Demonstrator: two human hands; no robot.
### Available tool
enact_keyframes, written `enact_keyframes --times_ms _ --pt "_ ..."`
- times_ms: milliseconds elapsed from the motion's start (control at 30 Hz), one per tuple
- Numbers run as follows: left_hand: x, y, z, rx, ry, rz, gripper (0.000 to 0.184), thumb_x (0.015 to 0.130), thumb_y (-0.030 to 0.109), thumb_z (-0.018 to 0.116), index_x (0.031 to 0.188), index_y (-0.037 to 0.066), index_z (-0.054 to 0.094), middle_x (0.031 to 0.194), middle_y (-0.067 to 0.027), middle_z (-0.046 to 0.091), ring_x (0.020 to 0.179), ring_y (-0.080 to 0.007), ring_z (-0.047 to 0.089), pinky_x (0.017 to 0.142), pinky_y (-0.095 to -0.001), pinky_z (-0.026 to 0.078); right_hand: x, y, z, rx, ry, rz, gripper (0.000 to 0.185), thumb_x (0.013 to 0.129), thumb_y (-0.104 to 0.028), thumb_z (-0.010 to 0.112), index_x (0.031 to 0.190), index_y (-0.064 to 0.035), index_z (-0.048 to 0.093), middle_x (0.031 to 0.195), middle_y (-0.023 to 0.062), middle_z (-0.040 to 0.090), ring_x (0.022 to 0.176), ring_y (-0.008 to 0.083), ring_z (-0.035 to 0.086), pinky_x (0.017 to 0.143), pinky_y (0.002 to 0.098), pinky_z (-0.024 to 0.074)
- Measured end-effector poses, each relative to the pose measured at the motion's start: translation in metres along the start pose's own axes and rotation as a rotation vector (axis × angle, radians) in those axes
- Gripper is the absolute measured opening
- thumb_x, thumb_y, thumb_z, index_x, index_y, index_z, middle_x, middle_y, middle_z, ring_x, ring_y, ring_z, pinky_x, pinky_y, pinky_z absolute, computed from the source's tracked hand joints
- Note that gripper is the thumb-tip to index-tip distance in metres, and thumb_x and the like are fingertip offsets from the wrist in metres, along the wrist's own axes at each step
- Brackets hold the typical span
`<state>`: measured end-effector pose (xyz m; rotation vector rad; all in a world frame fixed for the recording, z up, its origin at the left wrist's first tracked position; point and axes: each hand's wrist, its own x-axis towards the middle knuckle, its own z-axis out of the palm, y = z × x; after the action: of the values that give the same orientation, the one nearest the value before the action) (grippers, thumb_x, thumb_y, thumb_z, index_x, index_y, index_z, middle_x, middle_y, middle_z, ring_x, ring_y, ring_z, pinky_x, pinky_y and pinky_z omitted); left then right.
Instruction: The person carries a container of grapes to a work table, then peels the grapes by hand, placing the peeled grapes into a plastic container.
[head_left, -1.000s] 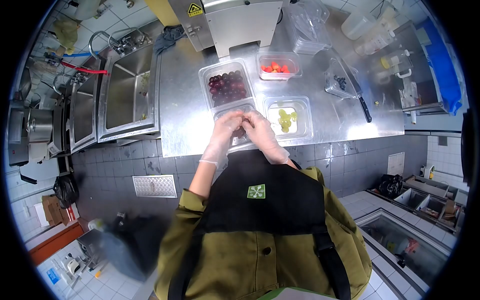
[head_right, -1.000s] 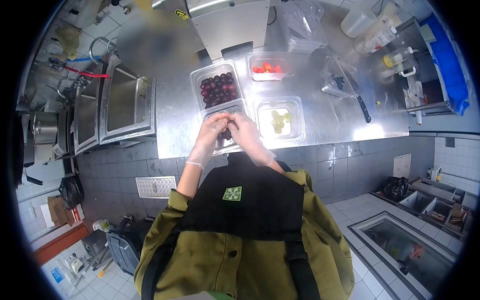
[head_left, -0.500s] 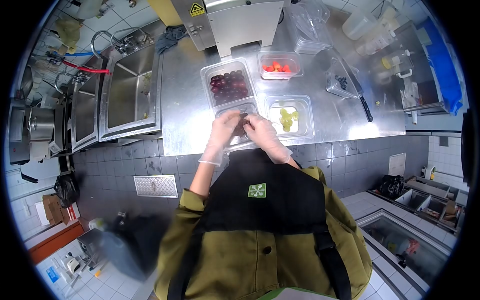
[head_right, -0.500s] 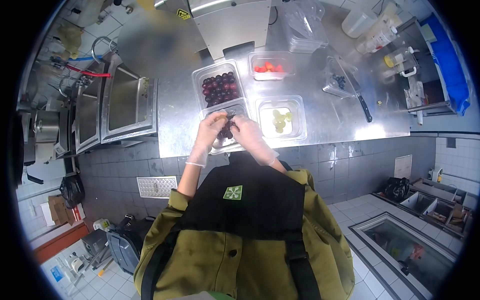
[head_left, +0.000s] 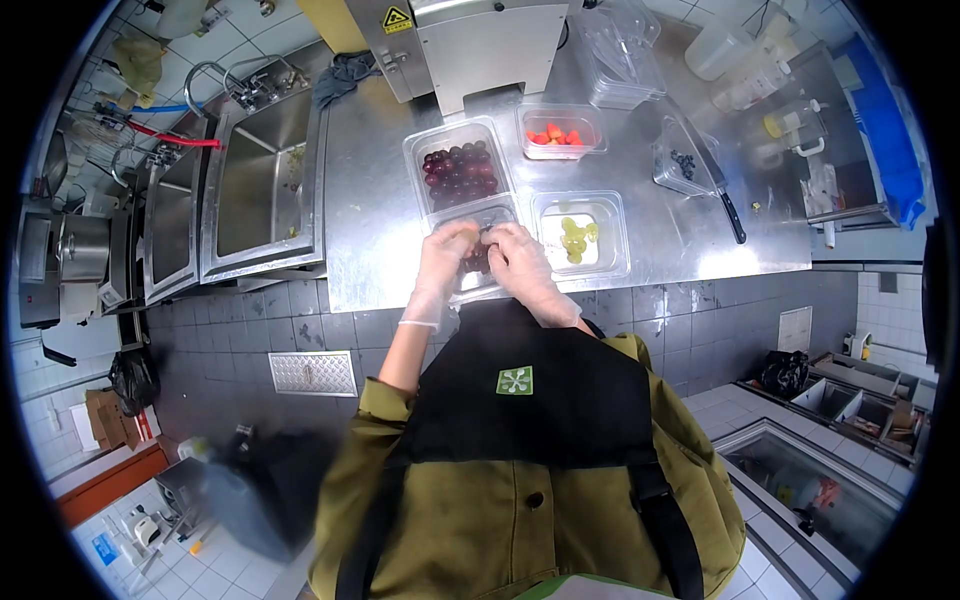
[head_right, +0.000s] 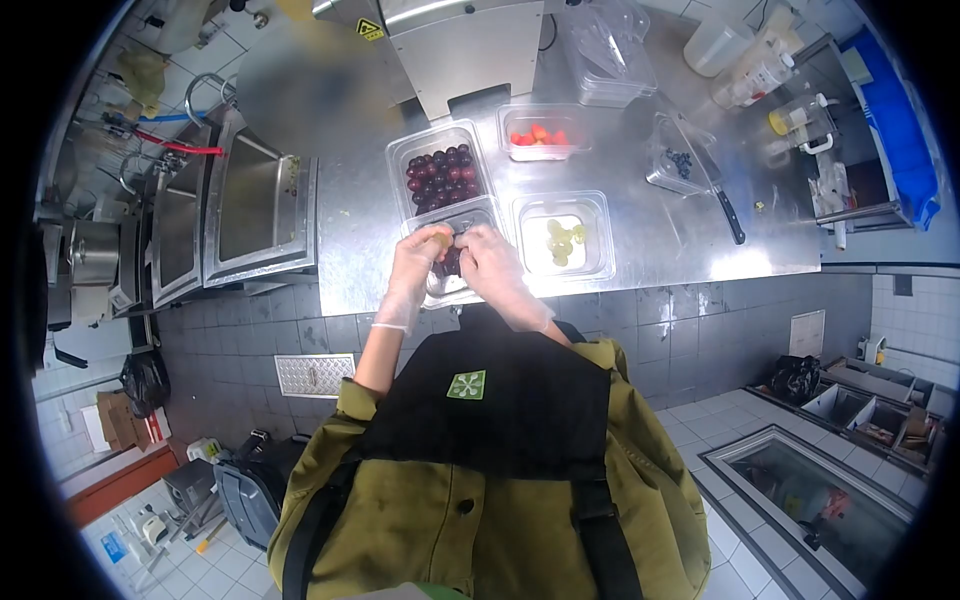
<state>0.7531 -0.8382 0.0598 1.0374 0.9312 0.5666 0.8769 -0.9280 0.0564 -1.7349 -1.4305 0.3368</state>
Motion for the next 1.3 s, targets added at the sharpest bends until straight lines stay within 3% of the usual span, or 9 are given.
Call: enact_keyframes --times_ms 133,333,533,733,833,933,1033,1133,1300 --pt "-0.004 0.002 0.004 0.01 -0.026 -0.002 0.019 0.084 0.006 0.056 0.1 -0.002 0.064 0.077 -0.0018 0.06 0.068 -0.0082 0.051 0.062 -0.0221 0.043 0.005 -0.018 -0.003 0.17 0.016 0.205 0.017 0.081 -0.01 0.055 0.097 -0.0096 0.059 0.088 0.0111 0.057 0.078 0.032 0.059 0.069 0.0404 0.0474" --pt "-0.009 0.006 0.014 0.129 -0.066 0.064 0.019 0.087 0.008 0.054 0.099 -0.002 0.065 0.076 -0.0061 0.063 0.06 -0.0093 0.055 0.054 -0.024 0.045 0.005 -0.019 0.0 0.278 0.005 0.286 0.018 0.083 -0.01 0.056 0.101 -0.009 0.059 0.087 0.012 0.061 0.079 0.0286 0.062 0.069 0.0351 0.0488" --pt "-0.014 0.012 0.016 0.375 0.022 0.171 0.014 0.086 0.006 0.059 0.098 0.0 0.062 0.079 -0.0018 0.063 0.068 -0.0057 0.055 0.062 -0.0208 0.045 0.006 -0.011 -0.002 0.615 -0.047 0.48 0.02 0.081 -0.004 0.062 0.101 -0.002 0.06 0.086 0.01 0.065 0.079 0.0135 0.062 0.069 0.0249 0.048" --pt "-0.019 0.015 0.017 0.55 0.056 0.341 0.011 0.085 0.006 0.061 0.094 -0.001 0.061 0.076 -0.0049 0.065 0.069 -0.0064 0.058 0.061 -0.0222 0.047 0.01 -0.002 -0.016 0.884 -0.196 0.629 0.019 0.085 -0.008 0.061 0.101 0.0005 0.06 0.087 0.0037 0.063 0.078 0.0076 0.057 0.067 0.0209 0.0456" --pt "-0.024 0.022 0.017 0.624 0.045 0.33 0.014 0.084 0.006 0.062 0.096 -0.001 0.062 0.075 -0.0072 0.066 0.069 -0.0064 0.059 0.062 -0.0227 0.048 0.013 -0.003 -0.023 0.909 -0.261 0.67 0.018 0.085 -0.009 0.061 0.101 0.0002 0.06 0.086 0.0029 0.062 0.077 0.007 0.057 0.066 0.0197 0.0448" --pt "-0.022 0.015 0.018 0.619 0.025 0.425 0.013 0.082 0.008 0.061 0.094 0.002 0.063 0.083 -0.0149 0.067 0.072 -0.0232 0.067 0.064 -0.0308 0.051 0.014 0.004 -0.023 0.932 -0.275 0.619 0.017 0.085 -0.007 0.06 0.1 0.0008 0.06 0.085 0.0038 0.063 0.077 0.0077 0.058 0.066 0.0202 0.0453" --pt "-0.022 0.011 0.017 0.723 0.005 0.483 0.016 0.084 0.007 0.057 0.098 0.003 0.063 0.087 -0.0155 0.067 0.077 -0.0274 0.067 0.068 -0.0321 0.052 0.015 0.002 -0.022 0.932 -0.265 0.583 0.015 0.085 -0.005 0.059 0.098 0.0011 0.059 0.084 0.0051 0.063 0.076 0.0088 0.059 0.067 0.0213 0.046" --pt "-0.024 0.008 0.02 0.688 0.022 0.48 0.018 0.085 0.006 0.054 0.101 0.003 0.062 0.088 -0.0162 0.066 0.078 -0.0272 0.067 0.069 -0.0318 0.052 0.016 -0.003 -0.024 0.851 -0.241 0.556 0.014 0.084 -0.003 0.058 0.098 0.0013 0.059 0.084 0.0062 0.063 0.075 0.0101 0.06 0.067 0.022 0.0465" --pt "-0.025 0.012 0.022 0.495 0.015 0.361 0.018 0.086 0.004 0.053 0.101 0.001 0.062 0.092 -0.0156 0.066 0.08 -0.0218 0.067 0.071 -0.03 0.052 0.014 -0.003 -0.024 0.975 -0.156 0.565 0.013 0.084 -0.003 0.056 0.096 0.0009 0.059 0.084 0.0062 0.063 0.076 0.0103 0.059 0.068 0.0227 0.0461"
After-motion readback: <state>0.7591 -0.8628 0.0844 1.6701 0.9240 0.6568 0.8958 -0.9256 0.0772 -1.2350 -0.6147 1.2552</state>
